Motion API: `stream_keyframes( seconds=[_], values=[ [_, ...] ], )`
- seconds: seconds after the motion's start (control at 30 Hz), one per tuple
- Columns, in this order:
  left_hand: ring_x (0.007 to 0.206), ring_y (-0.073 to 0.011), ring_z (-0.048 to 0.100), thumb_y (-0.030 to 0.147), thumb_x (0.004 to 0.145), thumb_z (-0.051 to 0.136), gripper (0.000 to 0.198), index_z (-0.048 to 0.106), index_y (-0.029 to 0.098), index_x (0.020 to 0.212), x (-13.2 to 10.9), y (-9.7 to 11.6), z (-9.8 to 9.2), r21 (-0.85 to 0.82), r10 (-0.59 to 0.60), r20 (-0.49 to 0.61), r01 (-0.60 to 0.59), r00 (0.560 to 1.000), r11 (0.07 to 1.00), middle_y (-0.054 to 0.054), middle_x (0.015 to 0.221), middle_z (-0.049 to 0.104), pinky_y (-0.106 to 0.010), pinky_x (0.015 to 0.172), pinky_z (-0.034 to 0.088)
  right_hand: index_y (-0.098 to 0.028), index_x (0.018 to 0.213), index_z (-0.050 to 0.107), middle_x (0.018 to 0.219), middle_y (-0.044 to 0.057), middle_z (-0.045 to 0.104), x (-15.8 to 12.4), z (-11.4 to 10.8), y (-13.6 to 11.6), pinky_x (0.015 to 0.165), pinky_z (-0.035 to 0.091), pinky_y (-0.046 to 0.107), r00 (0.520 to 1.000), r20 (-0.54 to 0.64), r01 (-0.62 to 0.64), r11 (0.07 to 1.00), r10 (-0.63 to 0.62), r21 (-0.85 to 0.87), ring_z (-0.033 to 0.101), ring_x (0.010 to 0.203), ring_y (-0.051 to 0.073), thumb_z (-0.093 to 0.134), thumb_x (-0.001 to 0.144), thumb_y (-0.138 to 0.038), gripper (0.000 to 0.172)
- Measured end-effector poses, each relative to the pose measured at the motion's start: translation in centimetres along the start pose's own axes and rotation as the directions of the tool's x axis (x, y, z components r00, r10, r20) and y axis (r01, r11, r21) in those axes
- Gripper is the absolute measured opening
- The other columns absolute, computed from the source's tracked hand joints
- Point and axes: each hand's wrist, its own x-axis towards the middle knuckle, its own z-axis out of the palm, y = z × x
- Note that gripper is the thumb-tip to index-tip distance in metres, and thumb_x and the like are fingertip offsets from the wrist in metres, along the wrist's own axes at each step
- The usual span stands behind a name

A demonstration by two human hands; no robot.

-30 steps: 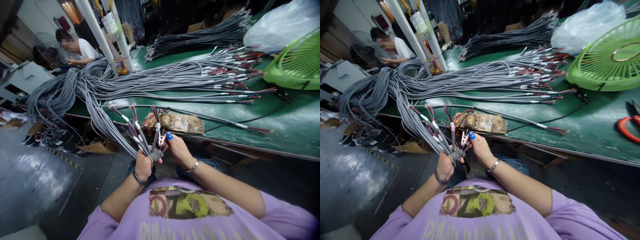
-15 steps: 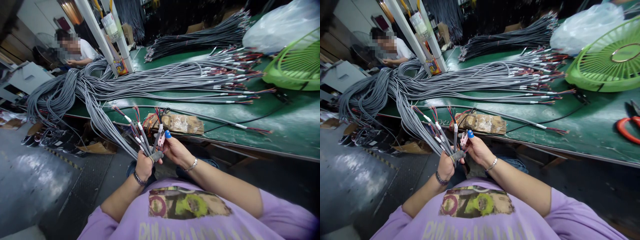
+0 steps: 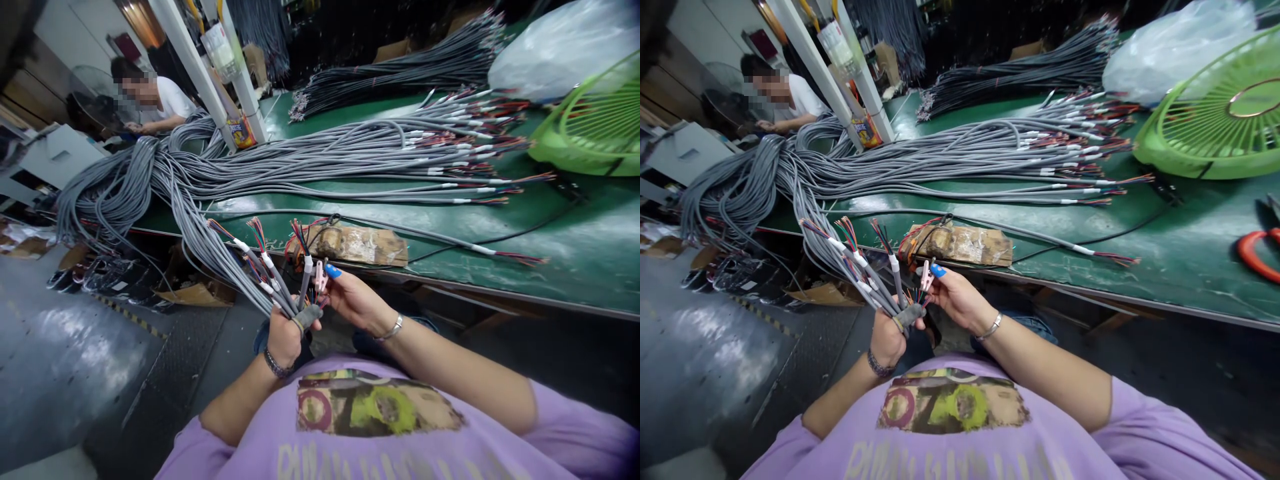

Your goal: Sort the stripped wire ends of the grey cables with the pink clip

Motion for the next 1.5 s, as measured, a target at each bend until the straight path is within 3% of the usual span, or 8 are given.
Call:
stream_keyframes(
  seconds=[0.17, 0.37, 0.67, 0.97, 1.07, 1.17, 1.3, 1.5],
  values=[
    [0.047, -0.0108, 0.053, 0.025, 0.071, 0.072, 0.022, 0.062, 0.015, 0.054, 0.5, 0.3, 0.6, 0.029, 0.0, -0.011, 0.0, 1.0, 1.0, 0.0, 0.046, 0.06, -0.023, 0.054, 0.042, -0.017, 0.069, 0.065, 0.063, 0.0, 0.057, -0.1, -0.2, 0.5, 0.059, 0.042, 0.025, 0.976, -0.098, 0.177, 0.967, -0.197, -0.183, 0.046, 0.059, 0.011, 0.069, 0.071, -0.059, 0.043],
    [0.046, -0.0109, 0.052, 0.026, 0.07, 0.07, 0.026, 0.059, 0.015, 0.05, 0.8, 0.2, 0.9, 0.037, -0.023, -0.009, 0.024, 1.0, 0.999, -0.001, 0.045, 0.058, -0.024, 0.054, 0.042, -0.016, 0.075, 0.066, 0.068, 0.002, 0.061, 0.5, -0.1, 0.4, 0.06, 0.044, 0.027, 1.0, 0.004, 0.0, 1.0, 0.0, 0.017, 0.052, 0.062, 0.013, 0.077, 0.061, -0.059, 0.046],
    [0.043, -0.0108, 0.051, 0.027, 0.067, 0.073, 0.021, 0.061, 0.014, 0.055, 1.0, -0.1, 1.0, 0.031, -0.06, -0.029, 0.061, 0.998, 0.998, 0.0, 0.045, 0.058, -0.024, 0.051, 0.041, -0.018, 0.082, 0.064, 0.07, 0.004, 0.063, 0.7, 0.2, 0.7, 0.058, 0.046, 0.031, 0.999, 0.011, 0.033, 0.999, -0.033, 0.024, 0.057, 0.066, 0.018, 0.066, 0.074, -0.059, 0.042],
    [0.048, -0.0104, 0.053, 0.028, 0.072, 0.072, 0.025, 0.061, 0.015, 0.053, -0.1, -0.3, -0.1, 0.045, -0.01, -0.012, 0.01, 1.0, 0.999, 0.0, 0.048, 0.06, -0.023, 0.053, 0.041, -0.019, 0.084, 0.065, 0.079, 0.004, 0.065, 0.0, -0.5, 0.5, 0.061, 0.046, 0.026, 0.995, 0.054, -0.089, 0.991, 0.084, 0.096, 0.054, 0.064, 0.013, 0.054, 0.08, -0.066, 0.049],
    [0.048, -0.0105, 0.053, 0.029, 0.073, 0.072, 0.024, 0.063, 0.015, 0.056, -0.3, -0.5, -0.3, 0.055, 0.011, -0.021, -0.01, 1.0, 0.998, 0.0, 0.049, 0.061, -0.023, 0.053, 0.041, -0.02, 0.086, 0.065, 0.078, 0.003, 0.065, -0.2, -0.6, 0.2, 0.063, 0.047, 0.025, 0.993, 0.073, -0.098, 0.991, 0.091, 0.089, 0.055, 0.066, 0.012, 0.057, 0.081, -0.061, 0.042],
    [0.048, -0.0112, 0.054, 0.031, 0.073, 0.072, 0.024, 0.063, 0.015, 0.057, -0.3, -0.5, -0.1, 0.044, 0.015, -0.03, -0.014, 0.999, 0.999, 0.0, 0.049, 0.061, -0.024, 0.053, 0.042, -0.02, 0.085, 0.064, 0.079, 0.002, 0.065, -0.3, -0.3, 0.1, 0.061, 0.047, 0.024, 0.994, 0.066, -0.095, 0.995, 0.092, 0.035, 0.055, 0.065, 0.011, 0.065, 0.078, -0.057, 0.038],
    [0.051, -0.0126, 0.056, 0.033, 0.072, 0.072, 0.023, 0.064, 0.015, 0.06, -0.1, -0.3, 0.0, 0.014, 0.007, -0.006, -0.007, 1.0, 1.0, -0.002, 0.054, 0.064, -0.024, 0.054, 0.044, -0.016, 0.077, 0.063, 0.069, 0.001, 0.062, -1.2, 0.2, -0.1, 0.056, 0.043, 0.023, 0.986, 0.068, -0.141, 0.981, 0.151, -0.131, 0.053, 0.059, 0.01, 0.076, 0.064, -0.057, 0.045],
    [0.049, -0.0134, 0.056, 0.037, 0.071, 0.071, 0.029, 0.061, 0.015, 0.054, -0.2, -0.6, -0.4, 0.136, -0.004, -0.01, 0.005, 1.0, 0.991, -0.002, 0.048, 0.061, -0.024, 0.052, 0.042, -0.015, 0.074, 0.061, 0.061, -0.001, 0.059, -2.5, 0.9, -0.5, 0.053, 0.033, 0.023, 0.991, 0.042, -0.103, 0.915, 0.129, -0.39, 0.048, 0.054, 0.009, 0.084, 0.058, -0.04, 0.037]
  ],
)
